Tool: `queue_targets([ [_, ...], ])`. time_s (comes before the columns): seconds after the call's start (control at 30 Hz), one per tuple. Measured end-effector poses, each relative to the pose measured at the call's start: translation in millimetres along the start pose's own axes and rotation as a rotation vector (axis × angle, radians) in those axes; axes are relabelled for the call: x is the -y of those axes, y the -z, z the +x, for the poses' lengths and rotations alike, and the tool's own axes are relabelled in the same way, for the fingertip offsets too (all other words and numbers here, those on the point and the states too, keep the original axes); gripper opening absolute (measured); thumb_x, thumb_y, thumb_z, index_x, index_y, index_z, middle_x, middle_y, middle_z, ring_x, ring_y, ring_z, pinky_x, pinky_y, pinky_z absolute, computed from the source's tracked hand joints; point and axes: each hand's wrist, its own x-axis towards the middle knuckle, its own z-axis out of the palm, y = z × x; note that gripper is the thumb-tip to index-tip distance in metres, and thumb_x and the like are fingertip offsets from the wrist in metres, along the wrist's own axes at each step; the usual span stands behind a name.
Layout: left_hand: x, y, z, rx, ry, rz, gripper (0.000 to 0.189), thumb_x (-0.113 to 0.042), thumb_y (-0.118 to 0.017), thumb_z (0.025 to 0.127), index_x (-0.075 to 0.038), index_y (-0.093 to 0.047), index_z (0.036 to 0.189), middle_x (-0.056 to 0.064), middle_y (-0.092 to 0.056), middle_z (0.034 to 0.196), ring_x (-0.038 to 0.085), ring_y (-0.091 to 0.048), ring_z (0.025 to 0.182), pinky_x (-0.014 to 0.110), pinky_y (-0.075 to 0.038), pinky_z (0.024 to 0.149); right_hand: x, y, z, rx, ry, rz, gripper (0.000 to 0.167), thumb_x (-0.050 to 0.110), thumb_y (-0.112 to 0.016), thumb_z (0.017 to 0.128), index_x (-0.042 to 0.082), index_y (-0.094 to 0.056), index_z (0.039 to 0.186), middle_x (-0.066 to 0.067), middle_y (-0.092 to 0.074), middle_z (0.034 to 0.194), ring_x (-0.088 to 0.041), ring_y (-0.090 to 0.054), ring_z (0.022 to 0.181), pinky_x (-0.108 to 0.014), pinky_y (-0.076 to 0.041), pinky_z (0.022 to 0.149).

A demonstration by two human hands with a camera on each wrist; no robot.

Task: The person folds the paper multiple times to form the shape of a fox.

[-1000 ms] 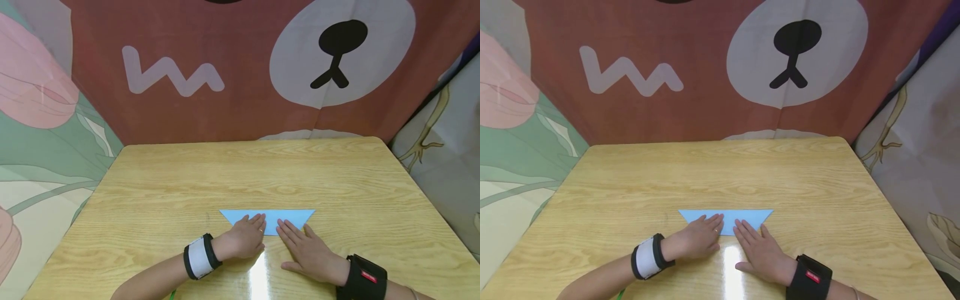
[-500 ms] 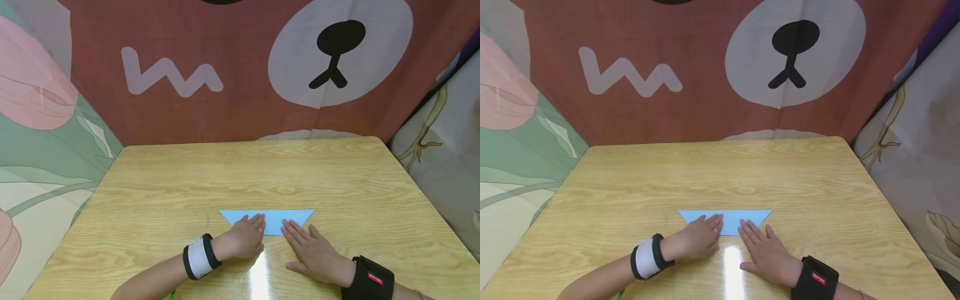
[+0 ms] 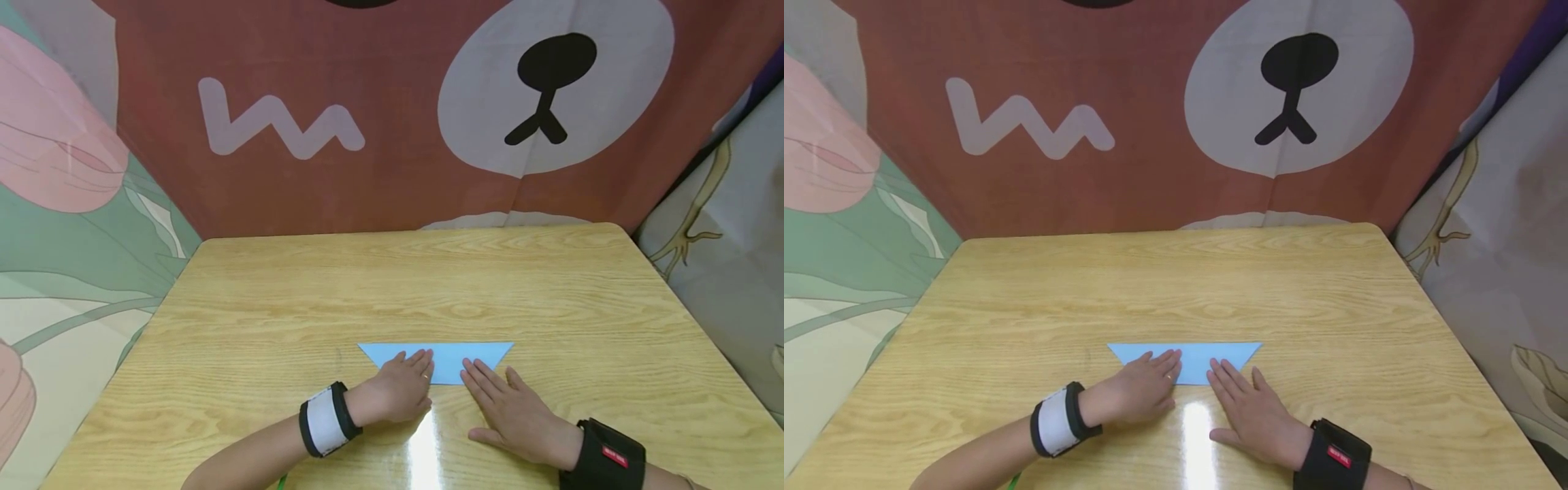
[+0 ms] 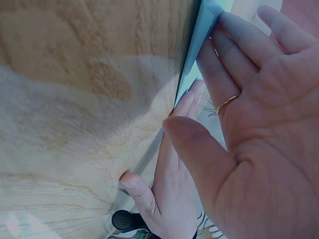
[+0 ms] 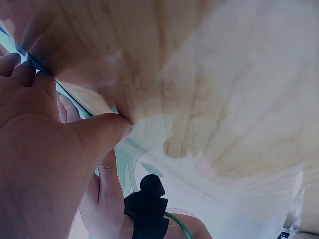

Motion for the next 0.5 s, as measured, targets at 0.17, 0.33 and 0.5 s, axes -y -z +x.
queue_targets([
  [0.17,0.4,0.1,-0.1,-0.005,-0.005,0.009,0.057,-0.043,-0.044,0.096,-0.011,-0.038,0.142,0.002,-0.026,0.152,0.012,-0.025,0.139,0.032,-0.028,0.111,-1.2,-1.1,-0.3,-0.018,0.014,-0.029,0.077,0.059,-0.040,0.090,-0.001,-0.039,0.139,-0.017,-0.035,0.146,-0.031,-0.038,0.132,-0.057,-0.042,0.092],
  [0.33,0.6,0.2,-0.8,-0.007,-0.012,0.002,0.057,-0.043,-0.044,0.096,-0.011,-0.037,0.142,0.003,-0.026,0.152,0.012,-0.025,0.140,0.033,-0.028,0.111,-1.2,-2.1,-0.8,-0.033,0.022,-0.041,0.077,0.060,-0.039,0.090,-0.001,-0.040,0.138,-0.017,-0.036,0.146,-0.031,-0.039,0.131,-0.056,-0.043,0.091],
  [0.5,0.4,-0.5,-1.8,-0.009,-0.014,-0.010,0.056,-0.042,-0.043,0.096,-0.011,-0.037,0.142,0.003,-0.025,0.152,0.013,-0.025,0.140,0.034,-0.028,0.111,-1.0,-2.4,-1.2,-0.028,0.015,-0.016,0.076,0.058,-0.040,0.090,-0.001,-0.039,0.139,-0.017,-0.036,0.146,-0.032,-0.038,0.131,-0.057,-0.043,0.091],
])
